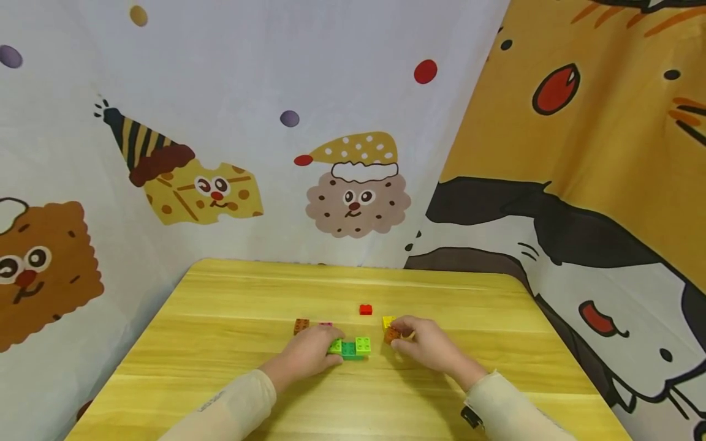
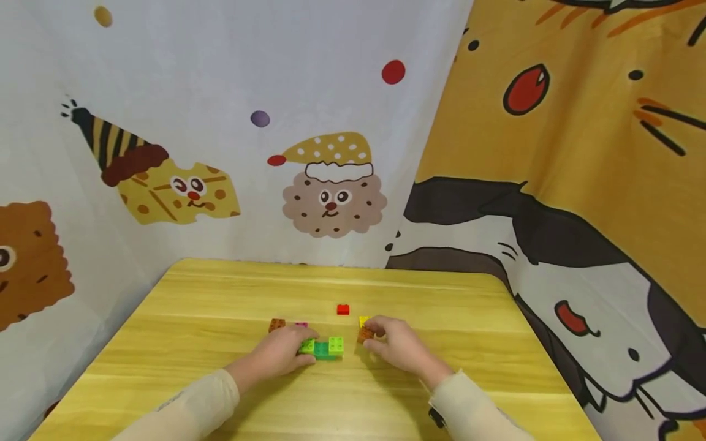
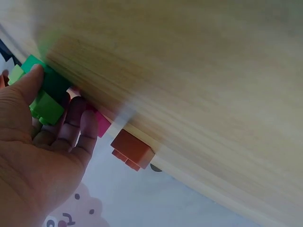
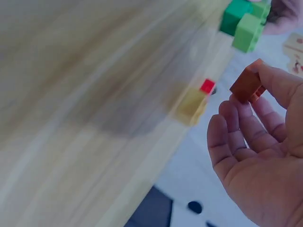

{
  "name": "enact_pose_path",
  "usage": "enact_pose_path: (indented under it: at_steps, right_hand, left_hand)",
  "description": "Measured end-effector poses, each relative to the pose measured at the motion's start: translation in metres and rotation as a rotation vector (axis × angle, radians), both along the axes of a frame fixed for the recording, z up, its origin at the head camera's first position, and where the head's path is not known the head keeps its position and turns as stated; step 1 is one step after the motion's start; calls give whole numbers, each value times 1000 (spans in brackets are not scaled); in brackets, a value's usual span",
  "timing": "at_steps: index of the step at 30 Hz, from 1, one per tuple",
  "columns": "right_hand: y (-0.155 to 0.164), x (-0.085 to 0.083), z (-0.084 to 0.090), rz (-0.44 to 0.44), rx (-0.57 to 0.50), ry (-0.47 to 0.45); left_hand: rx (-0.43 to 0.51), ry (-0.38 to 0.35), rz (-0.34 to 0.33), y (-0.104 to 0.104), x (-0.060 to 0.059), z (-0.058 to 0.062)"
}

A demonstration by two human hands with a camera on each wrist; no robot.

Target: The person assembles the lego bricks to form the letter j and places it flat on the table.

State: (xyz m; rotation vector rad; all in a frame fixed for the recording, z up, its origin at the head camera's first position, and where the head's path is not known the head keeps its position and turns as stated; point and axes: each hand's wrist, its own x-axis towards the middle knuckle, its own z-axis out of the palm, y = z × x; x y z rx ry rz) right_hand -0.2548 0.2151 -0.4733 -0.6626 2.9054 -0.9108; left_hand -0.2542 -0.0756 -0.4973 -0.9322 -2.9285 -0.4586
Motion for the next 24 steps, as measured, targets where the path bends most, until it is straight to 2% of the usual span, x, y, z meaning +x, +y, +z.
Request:
enact_pose_path:
  at_steps: [4,11,19,21,24]
  right_hand:
    - [-22,-1,7,82,-35,-30]
    - [-42,-5,10,133,-12,-19]
    - [-50,-3,10,196,24,23]
    - [-51,-3,9,182,1,6]
    - [-53,-2,5,140,-100,-93]
  left_hand:
    - [-3,4,-9,0,-2,-2]
    - [9,7,-17,-2,-3,-2]
    - [-1,15,-18,-1,-4,-5]
    - [4,14,-21,-2,-4,-5]
    - [15,8,-23,-2,-4,-5]
